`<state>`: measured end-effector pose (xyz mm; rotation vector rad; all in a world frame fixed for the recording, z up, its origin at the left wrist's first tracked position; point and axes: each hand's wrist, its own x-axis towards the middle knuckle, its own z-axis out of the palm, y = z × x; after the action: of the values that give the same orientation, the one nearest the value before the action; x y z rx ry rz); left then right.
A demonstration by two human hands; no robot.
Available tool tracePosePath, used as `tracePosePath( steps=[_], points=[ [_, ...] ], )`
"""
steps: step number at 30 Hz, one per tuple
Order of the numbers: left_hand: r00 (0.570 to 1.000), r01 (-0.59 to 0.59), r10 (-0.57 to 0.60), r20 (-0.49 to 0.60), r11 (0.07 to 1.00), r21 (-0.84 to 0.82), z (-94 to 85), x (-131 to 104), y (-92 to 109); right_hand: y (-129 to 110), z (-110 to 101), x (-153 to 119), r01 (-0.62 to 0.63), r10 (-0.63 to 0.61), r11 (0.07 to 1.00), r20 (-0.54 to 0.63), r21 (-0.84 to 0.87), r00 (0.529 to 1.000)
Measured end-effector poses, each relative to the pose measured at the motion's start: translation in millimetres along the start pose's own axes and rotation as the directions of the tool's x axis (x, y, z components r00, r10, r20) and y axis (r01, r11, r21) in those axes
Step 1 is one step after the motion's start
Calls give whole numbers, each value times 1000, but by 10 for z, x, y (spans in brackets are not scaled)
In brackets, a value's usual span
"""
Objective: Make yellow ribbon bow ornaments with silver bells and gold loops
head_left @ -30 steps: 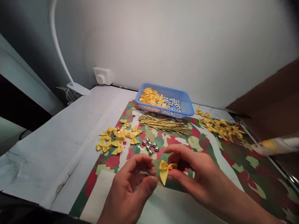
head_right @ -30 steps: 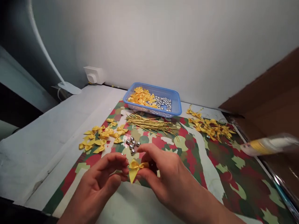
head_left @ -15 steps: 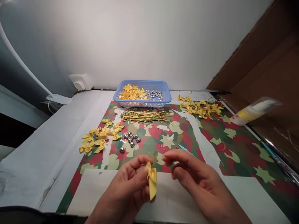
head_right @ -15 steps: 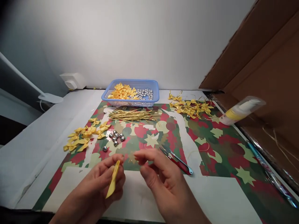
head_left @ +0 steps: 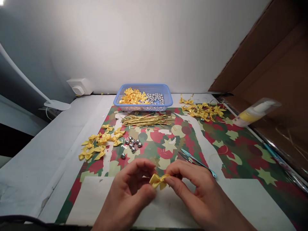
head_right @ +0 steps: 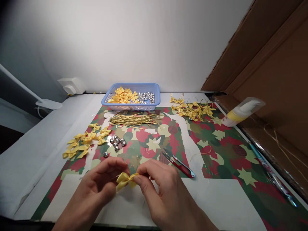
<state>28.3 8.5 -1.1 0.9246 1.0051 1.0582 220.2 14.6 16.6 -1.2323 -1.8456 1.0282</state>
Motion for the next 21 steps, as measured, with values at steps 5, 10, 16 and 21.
tracePosePath(
  steps=[5, 10, 16, 21],
  points=[
    [1000, -20, 20, -9, 1000, -3, 57, -12, -12, -2, 4, -34, -27, 26, 996, 13, 86, 1000],
    [995, -11, 10, 95, 1000, 12, 28, -17, -32, 39, -58, -54, 23, -28, 998, 79, 60, 996],
    [990, -8, -10, 142, 992, 124, 11, -38, 26, 43, -96, -35, 111, -106, 993, 117, -42, 987],
    [980, -41, -23, 198, 949, 311, -30, -10, 33, 49, -102, -26, 162, -137, 978, 180, -130, 974]
  ],
)
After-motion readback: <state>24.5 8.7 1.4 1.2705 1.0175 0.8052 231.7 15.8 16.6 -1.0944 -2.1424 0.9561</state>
